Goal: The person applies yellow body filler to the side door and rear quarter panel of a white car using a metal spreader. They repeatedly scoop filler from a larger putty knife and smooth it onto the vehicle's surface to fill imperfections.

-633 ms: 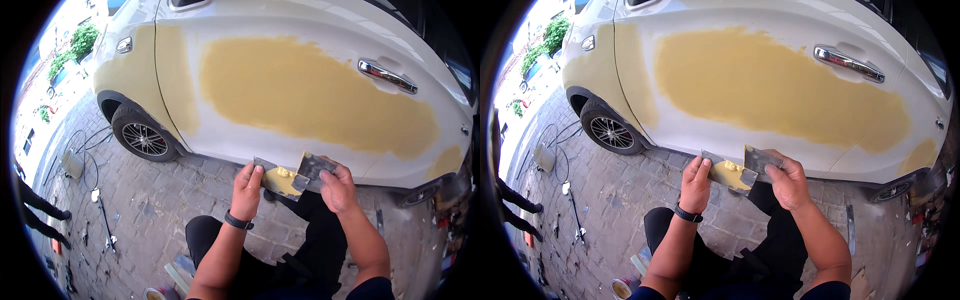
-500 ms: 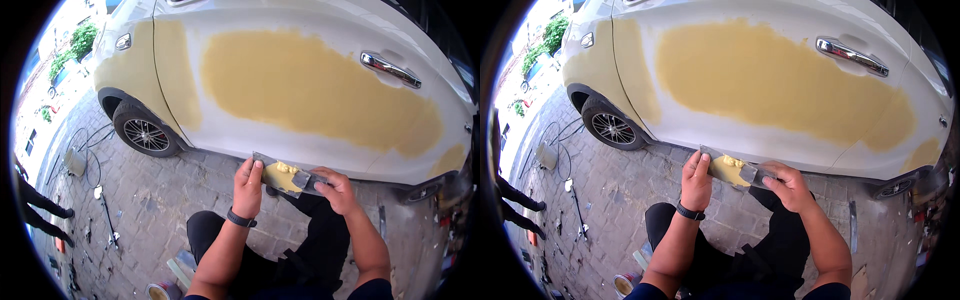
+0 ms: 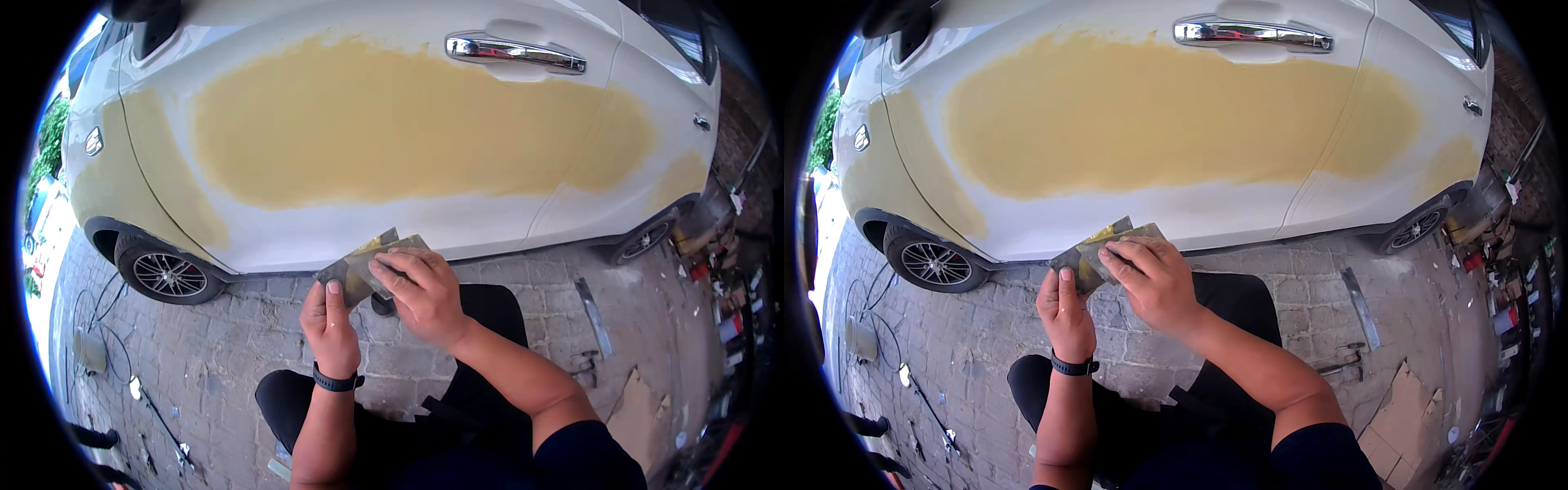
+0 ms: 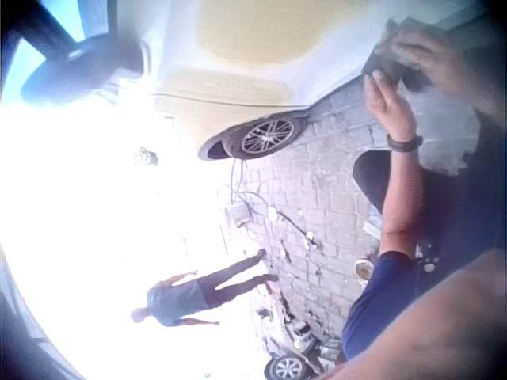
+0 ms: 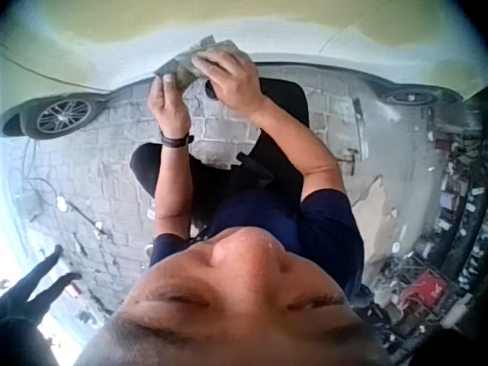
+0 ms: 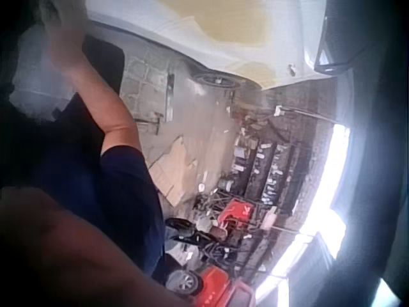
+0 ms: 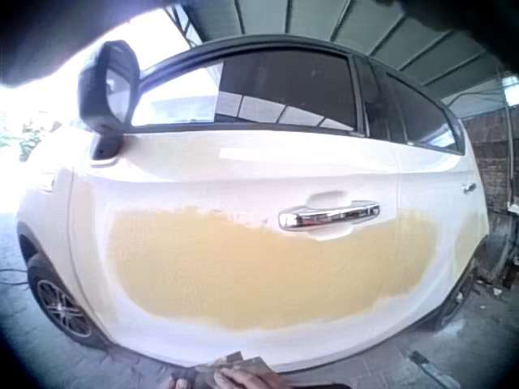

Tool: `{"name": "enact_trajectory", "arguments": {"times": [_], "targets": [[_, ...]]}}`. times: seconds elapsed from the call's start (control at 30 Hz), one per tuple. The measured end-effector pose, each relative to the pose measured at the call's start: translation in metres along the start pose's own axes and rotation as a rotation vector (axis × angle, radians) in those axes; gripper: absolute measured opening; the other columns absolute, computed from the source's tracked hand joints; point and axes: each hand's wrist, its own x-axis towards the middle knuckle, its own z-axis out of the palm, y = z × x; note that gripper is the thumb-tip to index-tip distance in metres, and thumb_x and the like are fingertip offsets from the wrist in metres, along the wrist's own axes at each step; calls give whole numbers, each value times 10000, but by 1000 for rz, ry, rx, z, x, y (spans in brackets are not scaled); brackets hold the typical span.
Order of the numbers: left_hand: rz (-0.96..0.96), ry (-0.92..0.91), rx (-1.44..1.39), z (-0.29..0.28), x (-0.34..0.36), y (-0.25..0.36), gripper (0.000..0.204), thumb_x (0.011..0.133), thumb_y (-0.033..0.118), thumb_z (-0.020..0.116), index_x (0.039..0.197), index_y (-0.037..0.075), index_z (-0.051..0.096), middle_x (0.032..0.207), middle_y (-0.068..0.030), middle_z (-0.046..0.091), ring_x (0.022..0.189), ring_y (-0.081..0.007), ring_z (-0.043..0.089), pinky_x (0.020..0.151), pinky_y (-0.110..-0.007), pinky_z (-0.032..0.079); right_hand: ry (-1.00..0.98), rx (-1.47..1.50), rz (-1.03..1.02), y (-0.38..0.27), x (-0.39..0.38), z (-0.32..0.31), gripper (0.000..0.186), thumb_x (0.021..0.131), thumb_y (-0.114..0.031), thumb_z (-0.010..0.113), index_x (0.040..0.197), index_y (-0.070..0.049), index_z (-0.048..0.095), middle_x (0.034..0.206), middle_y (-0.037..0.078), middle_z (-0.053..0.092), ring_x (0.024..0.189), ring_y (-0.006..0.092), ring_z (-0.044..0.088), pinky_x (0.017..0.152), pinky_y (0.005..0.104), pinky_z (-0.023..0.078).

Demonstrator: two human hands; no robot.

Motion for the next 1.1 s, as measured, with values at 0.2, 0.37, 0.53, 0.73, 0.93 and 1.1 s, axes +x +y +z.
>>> {"name": "enact_trajectory", "arguments": {"times": [0.2, 0.37, 0.53, 0.73, 0.93, 1.1], "targets": [[-17, 121, -133, -15, 10, 3, 224, 1143, 224, 546, 1154, 23, 643, 1152, -75, 727, 1037, -155, 701, 908, -348, 585, -273, 110, -51, -5, -27, -7, 337, 814, -2, 725, 1136, -80, 785, 1147, 60, 747, 1020, 258, 710, 901, 402, 569], [68, 94, 0, -25, 20, 9, 248, 1149, 236, 534, 1118, 12, 636, 1121, -65, 721, 1028, -140, 692, 926, -342, 574, 19, -98, 96, 64, 2, -63, 387, 854, 13, 689, 1226, -64, 766, 1150, 85, 730, 999, 312, 705, 867, 420, 559], [-16, 113, 9, -19, 17, -11, 238, 1145, 217, 539, 1065, 15, 635, 1061, -59, 719, 987, -137, 695, 902, -350, 587, 254, -556, -49, 156, 77, -114, 385, 866, -3, 686, 1228, -102, 774, 1179, 59, 730, 1073, 287, 691, 950, 444, 521], [-36, 92, 28, -13, 16, -27, 242, 1142, 186, 551, 1106, -31, 654, 1048, -39, 687, 944, -93, 612, 853, -290, 533, 262, -699, -207, 191, 110, -120, 343, 894, -51, 668, 1208, -135, 778, 1210, 21, 726, 1124, 248, 682, 1017, 435, 481], [-67, 106, 51, -3, 18, -30, 240, 1142, 180, 546, 1091, -30, 651, 1050, -41, 686, 946, -99, 614, 856, -292, 534, 281, -706, -219, 200, 110, -116, 347, 891, -48, 662, 1207, -138, 774, 1204, 13, 726, 1131, 239, 682, 1025, 429, 476], [-79, 84, 72, -3, 19, -36, 247, 1144, 179, 534, 1087, -31, 652, 1056, -46, 690, 963, -106, 619, 862, -297, 536, 249, -705, -186, 196, 111, -113, 344, 878, -51, 667, 1192, -138, 781, 1185, 0, 732, 1120, 236, 689, 1002, 420, 490]]}}
